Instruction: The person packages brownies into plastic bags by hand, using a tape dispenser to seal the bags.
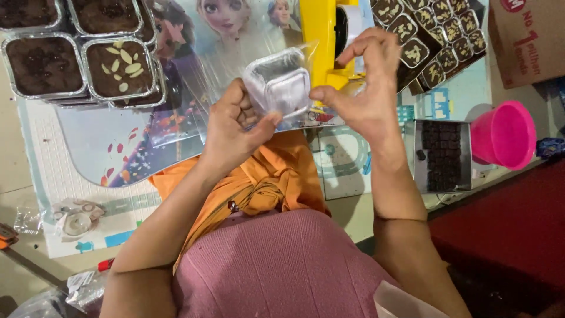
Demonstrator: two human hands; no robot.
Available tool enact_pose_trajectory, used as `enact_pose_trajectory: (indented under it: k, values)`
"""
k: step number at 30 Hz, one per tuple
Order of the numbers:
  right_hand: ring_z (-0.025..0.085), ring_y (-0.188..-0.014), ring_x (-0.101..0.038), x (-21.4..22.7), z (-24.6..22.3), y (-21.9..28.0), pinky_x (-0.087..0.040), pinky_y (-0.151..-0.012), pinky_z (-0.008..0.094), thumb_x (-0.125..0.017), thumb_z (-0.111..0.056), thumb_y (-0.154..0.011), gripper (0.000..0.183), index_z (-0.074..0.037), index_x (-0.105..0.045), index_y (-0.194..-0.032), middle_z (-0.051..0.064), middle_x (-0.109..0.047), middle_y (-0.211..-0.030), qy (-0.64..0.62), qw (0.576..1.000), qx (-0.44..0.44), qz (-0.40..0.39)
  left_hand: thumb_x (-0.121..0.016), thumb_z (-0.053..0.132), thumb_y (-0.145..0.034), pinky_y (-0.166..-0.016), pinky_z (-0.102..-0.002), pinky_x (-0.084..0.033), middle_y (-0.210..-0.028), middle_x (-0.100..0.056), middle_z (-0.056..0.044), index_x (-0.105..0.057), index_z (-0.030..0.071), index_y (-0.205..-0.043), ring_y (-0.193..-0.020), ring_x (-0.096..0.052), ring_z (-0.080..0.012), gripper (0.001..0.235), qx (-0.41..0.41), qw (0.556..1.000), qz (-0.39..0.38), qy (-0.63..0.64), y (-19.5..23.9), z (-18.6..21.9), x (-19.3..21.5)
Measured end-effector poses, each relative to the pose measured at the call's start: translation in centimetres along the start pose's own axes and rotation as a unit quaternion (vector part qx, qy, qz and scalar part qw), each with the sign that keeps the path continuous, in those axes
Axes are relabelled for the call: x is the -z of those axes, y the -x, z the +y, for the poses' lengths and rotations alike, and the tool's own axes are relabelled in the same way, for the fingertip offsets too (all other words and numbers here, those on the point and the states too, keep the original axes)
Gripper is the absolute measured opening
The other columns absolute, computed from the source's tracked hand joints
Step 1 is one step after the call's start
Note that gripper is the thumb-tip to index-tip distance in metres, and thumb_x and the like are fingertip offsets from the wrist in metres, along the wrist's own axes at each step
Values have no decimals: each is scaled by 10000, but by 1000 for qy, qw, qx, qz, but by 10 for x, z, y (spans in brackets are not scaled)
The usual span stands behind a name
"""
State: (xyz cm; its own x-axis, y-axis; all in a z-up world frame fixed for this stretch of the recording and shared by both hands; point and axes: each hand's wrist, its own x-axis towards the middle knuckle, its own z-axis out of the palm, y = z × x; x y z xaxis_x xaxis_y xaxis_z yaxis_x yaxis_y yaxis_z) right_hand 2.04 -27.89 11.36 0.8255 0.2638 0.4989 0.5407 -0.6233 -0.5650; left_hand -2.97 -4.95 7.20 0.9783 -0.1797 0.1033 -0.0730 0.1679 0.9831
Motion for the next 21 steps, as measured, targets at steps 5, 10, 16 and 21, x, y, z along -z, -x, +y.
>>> enact_pose_trajectory:
  k: [5,10,16,21]
  values:
    - [189,-1171,-508,-1,-16,5,-408,-977,335,-657,-139,-860,463,-77,-480,-1284,64,-530,-1296,-246,966,-79,-15,-640,-109,-889,-813,-199,-555,-1135,-689,-110,-503,13,-1274,-953,-686,-131,427,5,998,-5,62,-3,-3,4]
    - [166,-1212,-537,-13,-15,12,-412,-994,314,-863,-150,-717,898,-230,-374,-1466,12,-593,-1297,-322,941,-102,-20,-645,-108,-899,-800,-201,-553,-1107,-695,-114,-495,9,-1331,-920,-680,-128,472,15,997,-26,76,-2,-10,2]
    - [227,-1001,-708,-21,-10,21,-583,-893,307,-860,-24,-834,888,-71,-307,-1527,146,-657,-1142,-321,940,-108,-40,-755,258,-846,-820,-329,-672,-1238,-673,-246,-342,26,-1421,-1027,-743,-314,745,14,997,-65,50,-8,-16,-1]
    - [233,-1024,-695,13,38,25,-655,-824,326,-638,200,-944,699,-120,-398,-1518,155,-710,-1232,-207,975,-56,51,-704,21,-942,-825,-223,-579,-1091,-677,-90,-558,-9,-1269,-904,-664,-123,359,10,998,-18,61,-8,-52,10]
